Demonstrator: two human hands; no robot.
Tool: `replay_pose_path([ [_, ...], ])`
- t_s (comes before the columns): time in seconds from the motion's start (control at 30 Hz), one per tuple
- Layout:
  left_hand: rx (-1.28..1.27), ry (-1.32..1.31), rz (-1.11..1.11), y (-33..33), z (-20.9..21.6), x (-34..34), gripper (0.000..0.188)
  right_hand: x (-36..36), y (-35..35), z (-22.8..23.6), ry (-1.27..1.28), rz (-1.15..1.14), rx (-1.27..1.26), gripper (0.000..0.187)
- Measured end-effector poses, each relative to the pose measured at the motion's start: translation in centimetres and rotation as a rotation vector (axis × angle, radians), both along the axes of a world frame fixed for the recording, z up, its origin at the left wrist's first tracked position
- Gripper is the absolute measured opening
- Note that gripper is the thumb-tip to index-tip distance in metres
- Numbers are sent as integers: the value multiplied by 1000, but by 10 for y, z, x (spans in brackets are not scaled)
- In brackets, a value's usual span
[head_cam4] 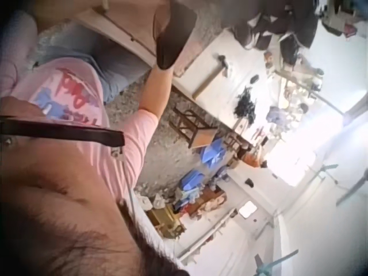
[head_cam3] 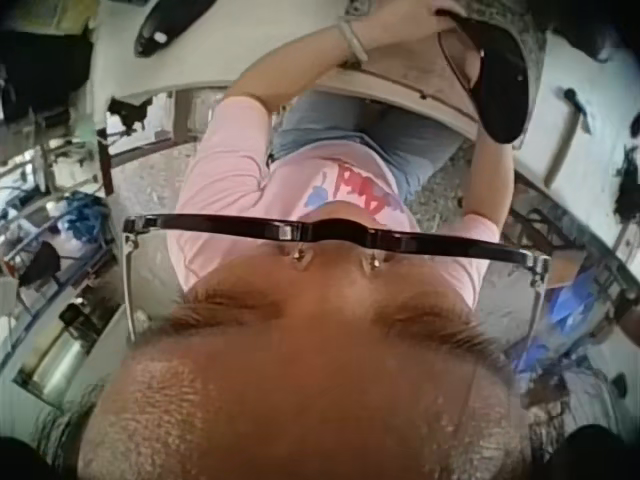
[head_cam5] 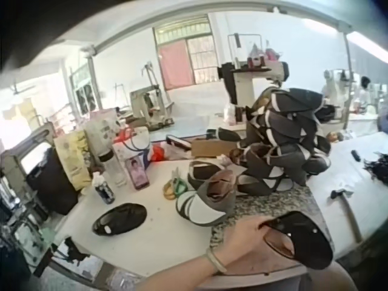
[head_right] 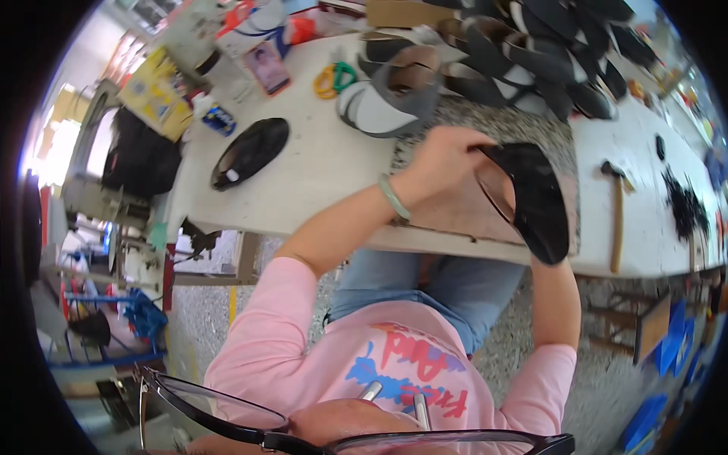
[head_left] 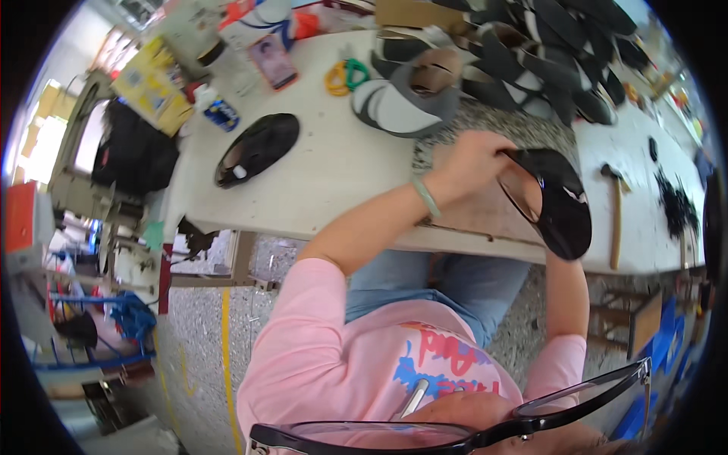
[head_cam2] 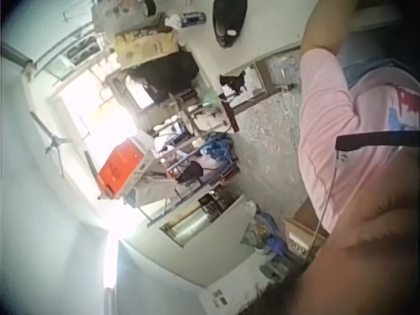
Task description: Applying adhesive to shoe components and hammering them together at a workshop table.
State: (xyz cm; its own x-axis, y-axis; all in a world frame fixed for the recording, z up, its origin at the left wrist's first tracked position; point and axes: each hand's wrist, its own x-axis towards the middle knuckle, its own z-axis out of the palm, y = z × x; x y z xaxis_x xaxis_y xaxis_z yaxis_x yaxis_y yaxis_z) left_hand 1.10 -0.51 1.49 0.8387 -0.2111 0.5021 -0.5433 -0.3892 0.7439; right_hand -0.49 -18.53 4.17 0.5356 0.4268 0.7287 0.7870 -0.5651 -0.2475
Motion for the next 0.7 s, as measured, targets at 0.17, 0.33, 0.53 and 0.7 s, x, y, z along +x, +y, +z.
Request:
replay_pose_path([
  [0.17,-59,112,10,7,9,-20,20,2,-2,-9,815,21,420,26],
  [0.33,-145,-106,51,4,13,-35,17,-6,-2,5,542,0,247,34],
  [0.53,-825,799,-488,4,40,-44,17,-16,-3,59,-316,54,-81,38],
  [0.7,-918,421,-398,-10,41,-48,16,-34,4,36,356,-76,496,25],
])
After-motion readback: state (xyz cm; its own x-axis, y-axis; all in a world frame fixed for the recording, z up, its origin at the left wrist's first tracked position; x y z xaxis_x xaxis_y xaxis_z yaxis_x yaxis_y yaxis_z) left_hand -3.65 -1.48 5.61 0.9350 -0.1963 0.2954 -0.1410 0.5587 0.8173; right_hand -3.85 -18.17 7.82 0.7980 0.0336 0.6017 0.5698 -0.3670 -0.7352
